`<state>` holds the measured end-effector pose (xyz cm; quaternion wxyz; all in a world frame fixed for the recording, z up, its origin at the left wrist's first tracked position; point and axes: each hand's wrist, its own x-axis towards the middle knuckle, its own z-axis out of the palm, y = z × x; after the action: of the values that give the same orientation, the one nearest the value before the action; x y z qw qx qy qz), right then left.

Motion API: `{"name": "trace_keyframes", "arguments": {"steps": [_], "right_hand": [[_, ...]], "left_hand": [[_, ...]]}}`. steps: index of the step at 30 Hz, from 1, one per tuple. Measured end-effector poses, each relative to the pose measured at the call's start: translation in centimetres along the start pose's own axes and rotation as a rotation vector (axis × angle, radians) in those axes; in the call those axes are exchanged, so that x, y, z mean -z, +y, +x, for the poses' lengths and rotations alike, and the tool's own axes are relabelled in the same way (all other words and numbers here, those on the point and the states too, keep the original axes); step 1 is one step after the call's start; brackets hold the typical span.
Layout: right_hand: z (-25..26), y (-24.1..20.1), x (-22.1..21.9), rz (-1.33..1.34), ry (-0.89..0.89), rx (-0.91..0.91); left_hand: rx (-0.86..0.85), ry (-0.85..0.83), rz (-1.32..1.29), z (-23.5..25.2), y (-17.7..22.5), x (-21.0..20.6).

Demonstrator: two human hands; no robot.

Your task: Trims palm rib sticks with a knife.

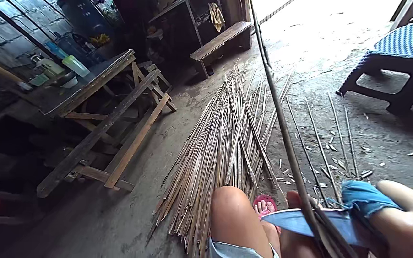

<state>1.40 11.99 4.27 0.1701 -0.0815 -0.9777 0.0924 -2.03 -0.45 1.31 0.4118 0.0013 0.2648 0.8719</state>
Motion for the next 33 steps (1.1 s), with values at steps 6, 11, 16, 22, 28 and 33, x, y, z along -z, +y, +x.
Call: {"name": "trace_keyframes", "arguments": {"steps": [6, 11, 16, 22, 28, 33], "right_hand": [[0.9, 0.3, 1.2, -0.018, -0.005, 0.0], [1.5, 1.1, 0.1, 0.002, 0.024, 0.038], [1.4, 1.4, -0.1, -0.014, 0.084, -0.054], [0.6, 0.7, 2.3, -0.005, 0.019, -0.094], [-0.2, -0.5, 2.5, -0.239, 0.087, -0.099], [-0.5, 0.3, 2.8, -0.291, 0.082, -0.077]], "left_hand": [[-0.059, 0.016, -0.053, 0.4, 0.3, -1.4], [-0.092, 0.096, 0.007, 1.0, 0.4, -1.9], [-0.287, -0.051, 0.358, 0.8, 0.0, -1.3], [-0.141, -0.256, 0.218, 0.3, 1.2, -0.1], [-0.235, -0.24, 0.573, -0.7, 1.5, 0.3], [-0.156, -0.417, 0.588, -0.2, 2.2, 1.5]]}}
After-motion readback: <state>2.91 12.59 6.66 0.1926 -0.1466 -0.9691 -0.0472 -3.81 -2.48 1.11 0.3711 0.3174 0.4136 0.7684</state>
